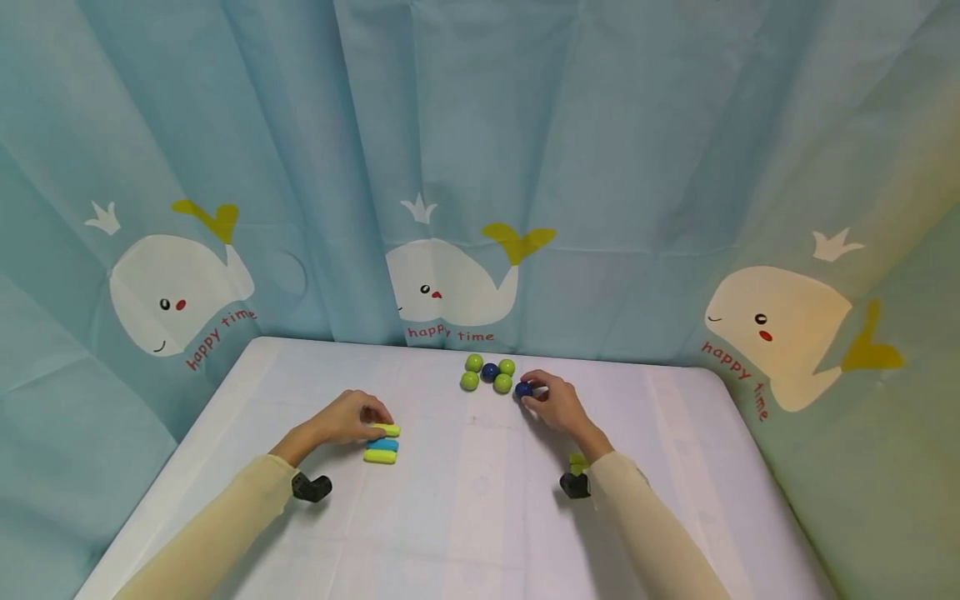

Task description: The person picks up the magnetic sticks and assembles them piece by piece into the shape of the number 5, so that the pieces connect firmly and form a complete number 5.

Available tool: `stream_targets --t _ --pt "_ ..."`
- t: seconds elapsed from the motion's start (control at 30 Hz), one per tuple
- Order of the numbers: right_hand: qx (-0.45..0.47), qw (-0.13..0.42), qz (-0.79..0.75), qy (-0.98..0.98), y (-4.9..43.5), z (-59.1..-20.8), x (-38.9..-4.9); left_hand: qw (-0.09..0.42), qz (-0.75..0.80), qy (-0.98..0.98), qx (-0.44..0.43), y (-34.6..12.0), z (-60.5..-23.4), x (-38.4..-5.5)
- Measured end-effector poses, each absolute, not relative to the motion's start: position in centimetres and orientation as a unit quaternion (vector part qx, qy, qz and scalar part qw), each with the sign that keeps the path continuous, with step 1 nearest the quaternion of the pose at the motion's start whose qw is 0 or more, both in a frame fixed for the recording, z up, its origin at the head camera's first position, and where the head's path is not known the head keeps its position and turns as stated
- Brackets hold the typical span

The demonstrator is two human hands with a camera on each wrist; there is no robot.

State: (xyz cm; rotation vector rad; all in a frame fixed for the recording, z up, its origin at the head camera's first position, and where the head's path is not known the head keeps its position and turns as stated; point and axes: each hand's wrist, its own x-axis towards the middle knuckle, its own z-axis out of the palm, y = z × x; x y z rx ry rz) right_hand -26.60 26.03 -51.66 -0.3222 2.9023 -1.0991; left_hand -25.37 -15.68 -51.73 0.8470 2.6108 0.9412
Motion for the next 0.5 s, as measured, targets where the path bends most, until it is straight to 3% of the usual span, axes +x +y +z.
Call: stream_targets --t 0.5 --pt "-0.138 0.028 -0.377 0.915 23.9 -51.4 -22.5 0.089 0.343 0.888 0.293 -14.7 -51.6 -25.2"
